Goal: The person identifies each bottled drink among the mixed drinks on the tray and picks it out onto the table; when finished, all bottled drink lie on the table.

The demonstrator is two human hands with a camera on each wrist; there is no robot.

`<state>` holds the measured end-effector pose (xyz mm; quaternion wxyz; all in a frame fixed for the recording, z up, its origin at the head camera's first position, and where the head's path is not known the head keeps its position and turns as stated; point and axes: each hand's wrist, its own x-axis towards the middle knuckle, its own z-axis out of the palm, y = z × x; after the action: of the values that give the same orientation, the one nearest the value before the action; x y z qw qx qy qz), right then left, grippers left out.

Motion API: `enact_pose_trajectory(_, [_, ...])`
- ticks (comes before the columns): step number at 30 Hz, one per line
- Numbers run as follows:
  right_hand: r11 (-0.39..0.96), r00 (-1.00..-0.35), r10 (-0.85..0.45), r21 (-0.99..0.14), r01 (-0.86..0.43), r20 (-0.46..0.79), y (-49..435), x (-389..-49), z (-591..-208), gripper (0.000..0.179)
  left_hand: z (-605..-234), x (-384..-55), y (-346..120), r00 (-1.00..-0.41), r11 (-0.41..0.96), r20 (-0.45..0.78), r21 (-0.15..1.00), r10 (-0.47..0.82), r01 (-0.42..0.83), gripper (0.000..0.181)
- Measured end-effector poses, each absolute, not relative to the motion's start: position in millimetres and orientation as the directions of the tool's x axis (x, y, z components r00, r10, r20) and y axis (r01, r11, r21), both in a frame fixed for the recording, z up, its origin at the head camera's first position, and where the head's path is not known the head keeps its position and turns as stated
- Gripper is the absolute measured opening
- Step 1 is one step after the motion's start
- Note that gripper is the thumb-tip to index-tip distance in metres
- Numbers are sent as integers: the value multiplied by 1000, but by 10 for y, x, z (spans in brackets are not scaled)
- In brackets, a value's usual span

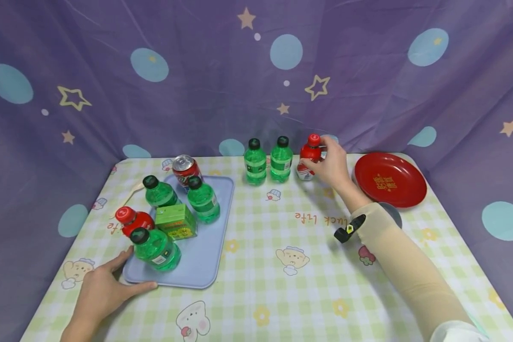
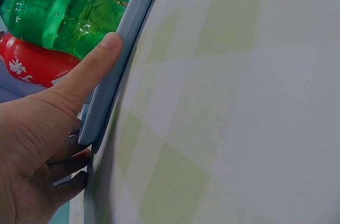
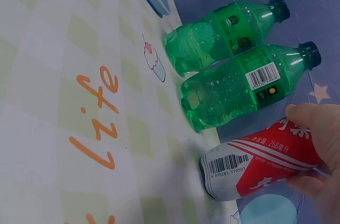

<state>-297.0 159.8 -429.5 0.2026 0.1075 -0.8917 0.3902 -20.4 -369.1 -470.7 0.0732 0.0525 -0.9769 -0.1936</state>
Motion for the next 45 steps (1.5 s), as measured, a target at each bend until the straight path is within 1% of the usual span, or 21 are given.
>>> enact_pose_trajectory(5, [642, -915, -29, -694, -325, 402, 1602, -2968, -4213, 77, -4706, -216, -3685, -982, 917, 134, 393, -131, -68, 120])
enact_pose_trajectory(8, [615, -908, -28, -709, -345, 418, 1581, -2967, -4119, 81, -4707, -213, -3686, -981, 918, 138, 390, -133, -70, 119])
enact_pose_trajectory(11, [583, -882, -29, -709, -397, 470, 1530, -2965, -3994, 81, -4712, -200, -3685, -981, 919, 142, 389, -131, -67, 119])
enact_pose_trajectory(16, [521, -813, -57, -678, -519, 579, 1382, -2919, -3750, 76, -4730, -190, -3686, -982, 916, 136, 394, -134, -71, 118])
enact_pose_trajectory(20, [434, -766, -142, -656, -617, 627, 1209, -2823, -3588, 72, -4744, -178, -3671, -984, 911, 100, 402, -145, -93, 119])
enact_pose_trajectory(22, [386, -760, -200, -663, -641, 618, 1105, -2756, -3535, 71, -4749, -175, -3669, -985, 911, 96, 402, -146, -96, 119])
enact_pose_trajectory(27, [272, -748, -326, -701, -660, 578, 808, -2588, -3495, 71, -4741, -191, -3692, -981, 915, 135, 396, -138, -75, 118])
enact_pose_trajectory(30, [221, -719, -383, -699, -681, 579, 635, -2522, -3527, 70, -4732, -187, -3691, -980, 915, 146, 397, -133, -65, 118])
enact_pose_trajectory(33, [164, -685, -434, -696, -699, 585, 458, -2473, -3589, 70, -4729, -187, -3695, -982, 915, 130, 396, -139, -77, 118])
enact_pose_trajectory(36, [142, -680, -473, -714, -686, 560, 296, -2425, -3663, 71, -4719, -189, -3700, -983, 915, 101, 390, -152, -101, 119])
enact_pose_trajectory(39, [147, -692, -506, -740, -657, 514, 144, -2385, -3739, 73, -4711, -194, -3705, -984, 915, 84, 388, -160, -115, 120])
enact_pose_trajectory(45, [144, -706, -568, -794, -591, 423, -110, -2308, -3871, 77, -4711, -199, -3691, -983, 915, 93, 388, -159, -111, 119])
